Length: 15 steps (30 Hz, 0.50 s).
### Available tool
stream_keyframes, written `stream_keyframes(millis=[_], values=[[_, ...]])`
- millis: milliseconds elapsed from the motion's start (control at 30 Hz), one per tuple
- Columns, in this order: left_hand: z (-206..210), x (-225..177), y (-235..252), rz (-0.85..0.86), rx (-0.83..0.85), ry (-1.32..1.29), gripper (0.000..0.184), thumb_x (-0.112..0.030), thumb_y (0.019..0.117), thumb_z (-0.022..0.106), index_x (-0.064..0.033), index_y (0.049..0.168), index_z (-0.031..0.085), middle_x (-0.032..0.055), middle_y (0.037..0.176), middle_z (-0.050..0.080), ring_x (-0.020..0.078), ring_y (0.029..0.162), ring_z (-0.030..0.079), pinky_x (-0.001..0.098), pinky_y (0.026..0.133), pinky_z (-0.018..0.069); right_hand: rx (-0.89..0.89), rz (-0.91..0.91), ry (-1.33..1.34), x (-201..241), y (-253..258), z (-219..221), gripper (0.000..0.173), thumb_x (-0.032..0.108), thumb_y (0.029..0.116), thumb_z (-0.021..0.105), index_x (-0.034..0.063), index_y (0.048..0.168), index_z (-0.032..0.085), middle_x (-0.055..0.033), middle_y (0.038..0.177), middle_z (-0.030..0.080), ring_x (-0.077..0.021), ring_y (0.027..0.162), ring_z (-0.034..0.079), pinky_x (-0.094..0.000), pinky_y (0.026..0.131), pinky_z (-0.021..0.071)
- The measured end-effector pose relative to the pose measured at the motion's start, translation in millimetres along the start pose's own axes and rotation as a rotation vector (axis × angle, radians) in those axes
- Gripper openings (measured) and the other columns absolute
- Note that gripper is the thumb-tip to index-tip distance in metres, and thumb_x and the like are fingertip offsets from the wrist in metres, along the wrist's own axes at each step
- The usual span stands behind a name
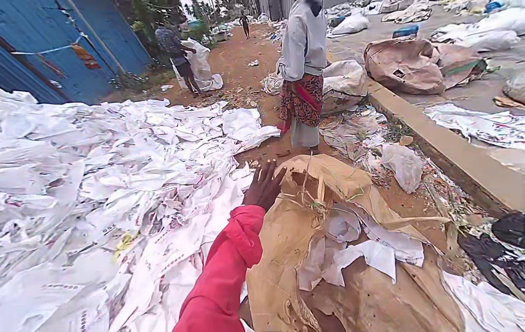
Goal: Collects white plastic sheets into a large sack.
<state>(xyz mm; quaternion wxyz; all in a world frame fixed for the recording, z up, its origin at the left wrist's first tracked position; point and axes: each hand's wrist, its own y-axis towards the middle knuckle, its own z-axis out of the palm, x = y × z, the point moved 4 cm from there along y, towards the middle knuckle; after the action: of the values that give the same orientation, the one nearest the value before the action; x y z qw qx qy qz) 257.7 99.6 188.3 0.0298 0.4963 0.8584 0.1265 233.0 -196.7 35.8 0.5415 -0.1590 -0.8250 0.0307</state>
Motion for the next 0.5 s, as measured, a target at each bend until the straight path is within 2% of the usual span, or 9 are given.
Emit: stream_keyframes(millis=[33, 67, 133, 200, 267, 333, 433, 500], values=[[-5, -2, -28, -0.103, -0.095, -0.116, 0.053, -0.01, 0.0984, 0.06, -0.0102, 0.151, 0.053, 0.0291, 0.157, 0.042, 0.0457, 0.147, 0.041, 0.0605, 0.12, 0.0295, -0.037, -0.028, 0.041, 16, 1, -4, 0.042, 0.022, 0.1005, 0.062, -0.013, 0.124, 0.066, -0.0308, 0.102, 0.072, -0.0435, 0.098, 0.071, -0.0605, 0.093, 0.0522], [-7, -3, -61, -0.246, -0.101, -0.277, 0.052, -0.004, 0.0978, 0.057, -0.0056, 0.15, 0.053, 0.0291, 0.156, 0.044, 0.0455, 0.145, 0.043, 0.0583, 0.119, 0.0325, -0.046, -0.052, 0.066, 30, 3, -8, 0.041, 0.021, 0.1001, 0.063, -0.0117, 0.125, 0.066, -0.0288, 0.102, 0.073, -0.0407, 0.098, 0.072, -0.0588, 0.093, 0.0529], [11, -10, -138, -0.502, -0.062, -0.656, 0.047, -0.003, 0.1021, 0.05, 0.0022, 0.149, 0.049, 0.0271, 0.152, 0.05, 0.0411, 0.138, 0.053, 0.0519, 0.116, 0.0406, -0.024, -0.065, 0.07, 56, 13, -17, 0.035, 0.022, 0.1, 0.063, -0.0088, 0.116, 0.068, -0.0246, 0.097, 0.072, -0.0353, 0.094, 0.071, -0.0545, 0.089, 0.0527], [46, -30, -220, -0.67, 0.017, -0.996, 0.043, -0.004, 0.1046, 0.048, 0.0065, 0.146, 0.05, 0.0286, 0.146, 0.055, 0.0403, 0.129, 0.06, 0.0494, 0.11, 0.0474, 0.034, -0.053, 0.032, 82, 24, -21, 0.036, 0.025, 0.1017, 0.062, -0.0077, 0.115, 0.067, -0.0239, 0.099, 0.07, -0.0342, 0.096, 0.068, -0.0527, 0.091, 0.0515], [75, -69, -294, -0.795, 0.117, -1.239, 0.039, -0.003, 0.1053, 0.048, 0.0098, 0.142, 0.052, 0.03, 0.143, 0.056, 0.0401, 0.129, 0.06, 0.0493, 0.11, 0.0471, 0.067, -0.046, -0.008, 104, 29, -17, 0.038, 0.027, 0.104, 0.06, -0.0079, 0.119, 0.065, -0.0252, 0.105, 0.07, -0.0352, 0.101, 0.068, -0.0529, 0.094, 0.0506], [84, -114, -344, -0.861, 0.204, -1.379, 0.042, -0.004, 0.1055, 0.046, 0.012, 0.145, 0.048, 0.0328, 0.145, 0.053, 0.0427, 0.132, 0.056, 0.0526, 0.112, 0.0444, 0.088, -0.032, -0.014, 123, 29, -10, 0.042, 0.027, 0.106, 0.057, -0.007, 0.131, 0.062, -0.0268, 0.121, 0.068, -0.0358, 0.116, 0.065, -0.0526, 0.105, 0.0467], [81, -170, -373, -0.86, 0.272, -1.488, 0.056, -0.007, 0.103, 0.052, 0.0123, 0.153, 0.035, 0.0365, 0.15, 0.045, 0.0471, 0.136, 0.051, 0.0559, 0.112, 0.0438, 0.105, 0.028, -0.002, 139, 25, 13, 0.052, 0.03, 0.1065, 0.057, -0.0063, 0.143, 0.053, -0.0288, 0.139, 0.059, -0.0379, 0.134, 0.056, -0.0532, 0.115, 0.0396], [65, -196, -373, -0.898, 0.3, -1.563, 0.075, -0.006, 0.1, 0.061, 0.0109, 0.158, 0.017, 0.037, 0.156, 0.036, 0.0474, 0.14, 0.047, 0.0532, 0.114, 0.0427, 0.132, 0.038, -0.021, 150, 14, 27, 0.054, 0.029, 0.1063, 0.057, -0.0091, 0.144, 0.049, -0.0321, 0.14, 0.056, -0.0413, 0.135, 0.054, -0.0548, 0.115, 0.0387]])
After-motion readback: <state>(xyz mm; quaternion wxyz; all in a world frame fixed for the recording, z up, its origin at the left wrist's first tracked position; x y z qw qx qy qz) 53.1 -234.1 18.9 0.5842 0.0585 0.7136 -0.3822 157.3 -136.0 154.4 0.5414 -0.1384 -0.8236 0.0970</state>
